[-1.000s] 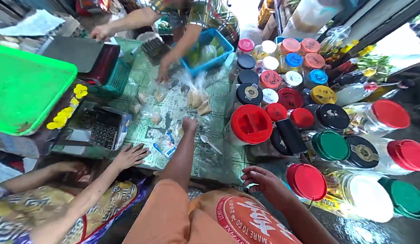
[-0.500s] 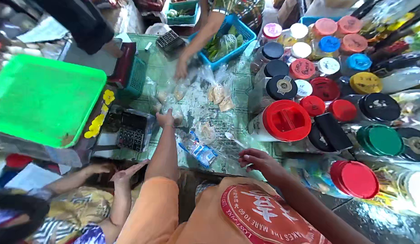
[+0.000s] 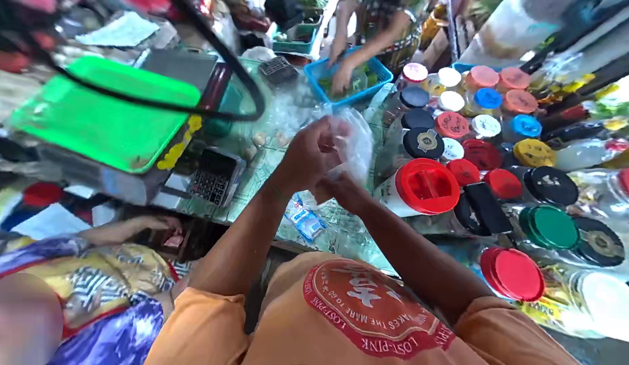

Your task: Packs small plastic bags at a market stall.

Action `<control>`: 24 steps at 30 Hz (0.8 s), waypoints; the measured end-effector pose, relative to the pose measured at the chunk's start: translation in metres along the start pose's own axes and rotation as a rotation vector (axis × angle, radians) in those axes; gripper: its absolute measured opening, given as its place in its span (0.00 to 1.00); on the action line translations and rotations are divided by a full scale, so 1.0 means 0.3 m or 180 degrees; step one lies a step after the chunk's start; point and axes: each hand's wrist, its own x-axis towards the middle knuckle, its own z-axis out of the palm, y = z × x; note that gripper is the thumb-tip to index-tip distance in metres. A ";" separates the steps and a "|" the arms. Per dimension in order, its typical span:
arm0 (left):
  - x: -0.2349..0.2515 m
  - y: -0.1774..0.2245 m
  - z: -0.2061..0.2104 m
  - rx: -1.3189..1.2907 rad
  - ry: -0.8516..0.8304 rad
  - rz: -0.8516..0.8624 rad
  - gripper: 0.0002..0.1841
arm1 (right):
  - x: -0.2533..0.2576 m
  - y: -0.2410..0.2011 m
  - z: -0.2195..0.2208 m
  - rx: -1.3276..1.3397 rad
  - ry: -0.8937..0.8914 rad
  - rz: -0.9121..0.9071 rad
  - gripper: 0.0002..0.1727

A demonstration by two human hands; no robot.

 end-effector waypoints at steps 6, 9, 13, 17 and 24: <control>-0.328 0.011 0.108 0.0965 0.1587 0.0107 0.25 | -0.162 -0.002 -0.020 0.1991 -0.0551 0.0391 0.26; -0.463 -0.106 0.388 0.1396 0.1238 0.0278 0.39 | -0.230 -0.023 0.008 0.2187 -0.0149 0.0637 0.31; -0.553 -0.048 0.509 0.1737 0.1154 0.0431 0.44 | -0.288 -0.005 -0.020 0.2637 -0.0348 0.0775 0.36; -0.612 -0.052 0.534 0.1804 0.1188 0.0546 0.44 | -0.363 -0.032 0.015 0.2391 -0.0575 0.0696 0.34; -0.594 0.049 0.524 0.1457 0.0892 0.0032 0.46 | -0.425 -0.074 0.018 0.2589 -0.0724 0.0454 0.36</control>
